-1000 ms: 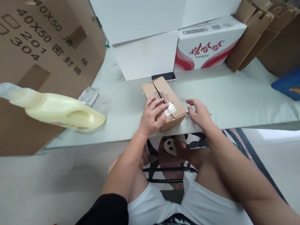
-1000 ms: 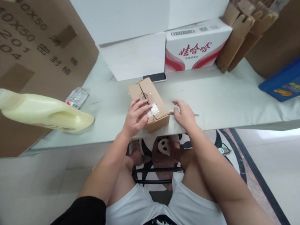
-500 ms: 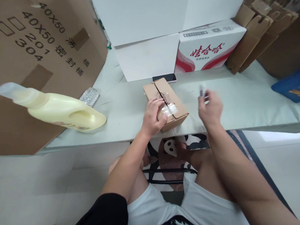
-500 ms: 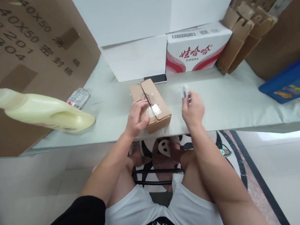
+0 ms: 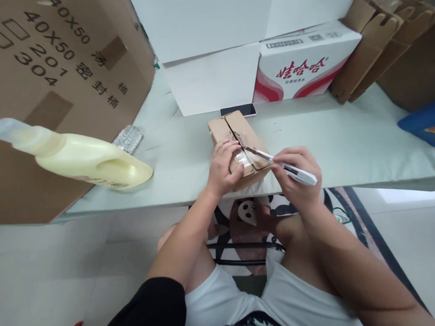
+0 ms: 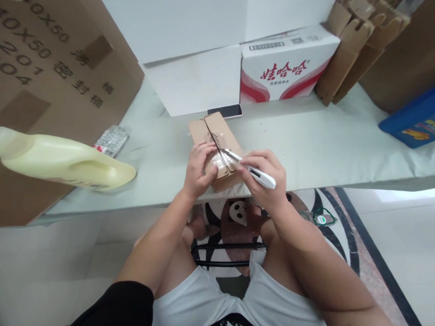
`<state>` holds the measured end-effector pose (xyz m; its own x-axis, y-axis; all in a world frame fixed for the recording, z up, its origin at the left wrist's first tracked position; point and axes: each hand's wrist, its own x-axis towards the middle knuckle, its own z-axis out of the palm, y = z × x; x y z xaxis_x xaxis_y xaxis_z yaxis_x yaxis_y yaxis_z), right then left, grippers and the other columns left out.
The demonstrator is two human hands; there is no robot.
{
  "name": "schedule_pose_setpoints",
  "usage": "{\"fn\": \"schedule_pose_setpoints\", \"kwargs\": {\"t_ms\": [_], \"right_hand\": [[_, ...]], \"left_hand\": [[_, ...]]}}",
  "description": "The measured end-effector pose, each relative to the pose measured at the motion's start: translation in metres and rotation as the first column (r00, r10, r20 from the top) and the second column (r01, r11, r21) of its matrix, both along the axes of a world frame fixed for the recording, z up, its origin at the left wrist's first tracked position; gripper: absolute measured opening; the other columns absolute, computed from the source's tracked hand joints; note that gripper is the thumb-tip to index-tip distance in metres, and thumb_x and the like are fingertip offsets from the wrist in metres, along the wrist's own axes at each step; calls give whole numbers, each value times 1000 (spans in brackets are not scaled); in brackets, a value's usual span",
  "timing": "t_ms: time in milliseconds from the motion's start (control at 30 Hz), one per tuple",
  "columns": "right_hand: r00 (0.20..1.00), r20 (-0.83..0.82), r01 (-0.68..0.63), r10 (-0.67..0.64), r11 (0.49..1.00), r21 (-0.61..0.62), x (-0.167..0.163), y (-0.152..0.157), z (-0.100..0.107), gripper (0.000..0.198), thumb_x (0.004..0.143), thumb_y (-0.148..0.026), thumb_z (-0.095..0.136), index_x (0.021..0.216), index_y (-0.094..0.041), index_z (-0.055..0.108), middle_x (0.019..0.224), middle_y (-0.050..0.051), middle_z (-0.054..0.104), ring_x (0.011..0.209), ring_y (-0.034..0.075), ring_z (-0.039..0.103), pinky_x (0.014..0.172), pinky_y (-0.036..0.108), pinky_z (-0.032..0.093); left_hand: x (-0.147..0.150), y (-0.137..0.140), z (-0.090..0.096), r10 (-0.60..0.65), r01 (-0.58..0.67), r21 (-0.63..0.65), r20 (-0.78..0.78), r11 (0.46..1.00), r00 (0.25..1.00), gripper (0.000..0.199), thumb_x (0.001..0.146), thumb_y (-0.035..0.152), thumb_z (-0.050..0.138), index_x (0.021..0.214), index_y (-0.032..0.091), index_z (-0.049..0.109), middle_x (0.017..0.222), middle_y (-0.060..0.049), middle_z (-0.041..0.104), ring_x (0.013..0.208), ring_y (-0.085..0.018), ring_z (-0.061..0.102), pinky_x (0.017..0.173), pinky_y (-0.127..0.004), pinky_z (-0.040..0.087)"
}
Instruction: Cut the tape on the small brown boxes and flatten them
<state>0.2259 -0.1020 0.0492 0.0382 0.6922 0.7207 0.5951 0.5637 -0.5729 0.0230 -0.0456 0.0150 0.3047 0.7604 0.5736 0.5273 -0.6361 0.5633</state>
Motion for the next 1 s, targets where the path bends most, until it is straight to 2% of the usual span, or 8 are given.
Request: {"fn": "schedule_pose_setpoints", "kwargs": {"t_ms": [100, 200, 700, 800, 1000], "right_hand": [[996, 27, -85, 84, 996, 32, -1, -1, 3, 8, 95, -30, 64, 90, -25, 67, 91, 6, 74, 85, 21, 71, 79, 38, 58], [993, 20, -114, 113, 993, 44, -2, 0, 2, 6, 94, -29, 65, 91, -25, 68, 90, 6, 75, 84, 21, 72, 78, 37, 58], [995, 56, -90, 87, 995, 38, -11, -4, 5, 11, 95, -25, 63, 89, -21, 71, 85, 5, 75, 78, 17, 72, 72, 30, 59], [996, 44, -82, 79, 994, 77, -11, -7, 7, 9, 93, -22, 64, 88, -20, 71, 83, 5, 74, 75, 16, 72, 69, 28, 58], [995, 74, -80, 71, 988, 131, -8, -13, 13, 7, 92, -18, 65, 87, -21, 69, 79, 4, 73, 72, 16, 70, 65, 28, 57]], "left_hand": [[0, 0, 0, -4, 3, 19, 14, 1000, 1000, 38, 87, 43, 50, 117, 22, 59, 129, -13, 66, 130, -30, 53, 119, -53, 37], [0, 0, 0, 0, 0, 7, 18, 1000, 1000, 38, 86, 43, 50, 118, 22, 58, 130, -12, 66, 131, -31, 52, 119, -53, 37], [-2, 1, -1, 24, -24, -5, -21, 1000, 999, 44, 88, 42, 45, 120, 16, 59, 128, -14, 66, 132, -31, 52, 119, -50, 36], [-2, 1, 0, 26, -26, -3, -9, 1000, 1000, 45, 87, 40, 45, 120, 14, 60, 128, -15, 66, 132, -32, 52, 119, -50, 36], [-4, 2, 0, 32, -34, -34, -40, 999, 999, 44, 86, 40, 45, 121, 18, 59, 128, -13, 66, 133, -32, 50, 119, -54, 36]]}}
